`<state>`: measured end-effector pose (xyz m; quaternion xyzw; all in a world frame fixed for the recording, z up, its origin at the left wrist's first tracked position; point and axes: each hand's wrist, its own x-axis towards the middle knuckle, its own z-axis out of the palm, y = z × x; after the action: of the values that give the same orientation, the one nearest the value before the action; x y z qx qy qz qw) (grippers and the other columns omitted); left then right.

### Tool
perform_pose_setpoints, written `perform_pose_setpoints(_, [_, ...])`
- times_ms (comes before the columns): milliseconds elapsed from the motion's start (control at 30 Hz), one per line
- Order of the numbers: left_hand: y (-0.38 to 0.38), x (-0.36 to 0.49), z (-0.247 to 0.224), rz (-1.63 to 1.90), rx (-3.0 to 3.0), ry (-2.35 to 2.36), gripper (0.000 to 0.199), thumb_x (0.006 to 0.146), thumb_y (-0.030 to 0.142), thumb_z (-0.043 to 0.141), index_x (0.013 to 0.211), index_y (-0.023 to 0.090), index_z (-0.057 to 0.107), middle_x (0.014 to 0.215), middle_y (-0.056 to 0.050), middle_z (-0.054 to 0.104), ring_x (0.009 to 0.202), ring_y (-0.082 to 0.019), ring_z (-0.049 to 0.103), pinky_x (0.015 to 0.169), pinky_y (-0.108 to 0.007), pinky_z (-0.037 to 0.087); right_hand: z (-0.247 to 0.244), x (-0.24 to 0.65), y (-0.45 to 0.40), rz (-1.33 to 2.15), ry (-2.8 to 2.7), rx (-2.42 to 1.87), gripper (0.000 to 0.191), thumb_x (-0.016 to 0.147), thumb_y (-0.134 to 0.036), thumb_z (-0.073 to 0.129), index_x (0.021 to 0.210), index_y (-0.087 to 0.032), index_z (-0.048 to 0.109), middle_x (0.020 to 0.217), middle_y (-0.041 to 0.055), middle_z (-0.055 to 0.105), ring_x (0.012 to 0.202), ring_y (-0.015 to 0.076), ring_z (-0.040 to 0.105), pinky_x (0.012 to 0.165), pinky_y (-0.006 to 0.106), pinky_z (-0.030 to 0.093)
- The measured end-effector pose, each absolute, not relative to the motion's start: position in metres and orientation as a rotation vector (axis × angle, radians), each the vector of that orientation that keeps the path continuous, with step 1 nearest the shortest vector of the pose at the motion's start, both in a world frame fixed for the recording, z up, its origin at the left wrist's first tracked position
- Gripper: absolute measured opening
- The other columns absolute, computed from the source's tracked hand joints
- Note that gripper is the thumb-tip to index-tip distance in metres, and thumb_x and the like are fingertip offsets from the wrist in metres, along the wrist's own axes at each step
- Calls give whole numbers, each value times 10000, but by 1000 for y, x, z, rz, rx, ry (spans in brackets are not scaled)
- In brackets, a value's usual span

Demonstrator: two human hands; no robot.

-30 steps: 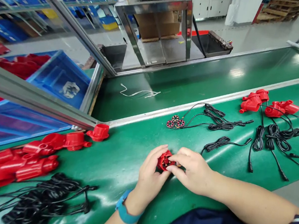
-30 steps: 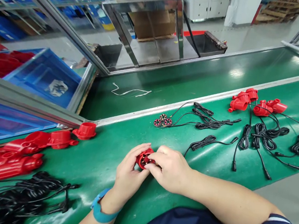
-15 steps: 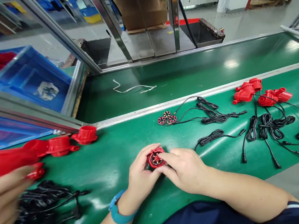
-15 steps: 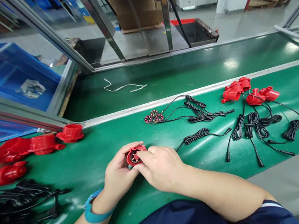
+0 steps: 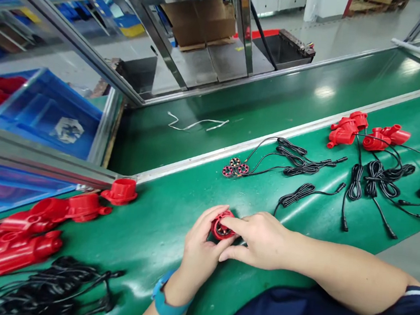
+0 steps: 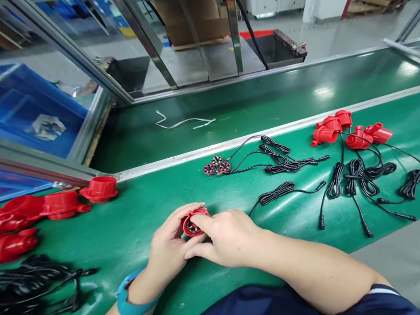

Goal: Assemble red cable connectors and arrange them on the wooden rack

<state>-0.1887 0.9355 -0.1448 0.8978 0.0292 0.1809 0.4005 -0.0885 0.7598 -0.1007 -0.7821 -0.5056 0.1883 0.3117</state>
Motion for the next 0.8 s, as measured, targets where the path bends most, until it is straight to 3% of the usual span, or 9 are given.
perform_pose_setpoints(200, [934,-188,-140,426,2299,56,439,873,325,776,1276,210,645,1235,-109,721,1152,-274,693,1009,-448,596,-101,-89,760,430,-1399,-2010,419,898,-539,772,1088,-178,674,804,20,732,676,178,663,600,267,395])
perform_pose_setpoints(400, [934,-186,-144,441,2357,71,401,856,181,704,1253,199,653,1214,-89,735,1130,-248,701,1011,-427,594,-95,-92,758,403,-1585,-2176,520,978,-504,689,1330,-136,585,884,82,761,747,231,713,611,297,417])
perform_pose_setpoints(500, [934,-187,-145,400,2366,75,405,851,166,699,1253,198,655,1216,-86,739,1130,-246,702,1013,-422,593,-96,-92,758,426,-1627,-2202,550,984,-488,685,1361,-109,555,923,102,762,773,253,724,619,315,445])
perform_pose_setpoints(700, [935,-188,-143,324,2238,199,493,872,327,772,1329,220,617,1271,-95,730,1140,-268,706,1041,-454,580,-103,-91,756,315,-1472,-2057,505,1038,-432,602,1414,-101,532,952,91,747,771,226,694,680,333,518])
perform_pose_setpoints(800, [933,-190,-146,279,2123,268,554,857,431,792,1324,206,597,1275,-125,721,1121,-275,716,993,-433,605,-107,-91,756,176,-1312,-2038,395,1027,-406,617,1293,-115,638,971,112,704,828,219,662,741,343,556])
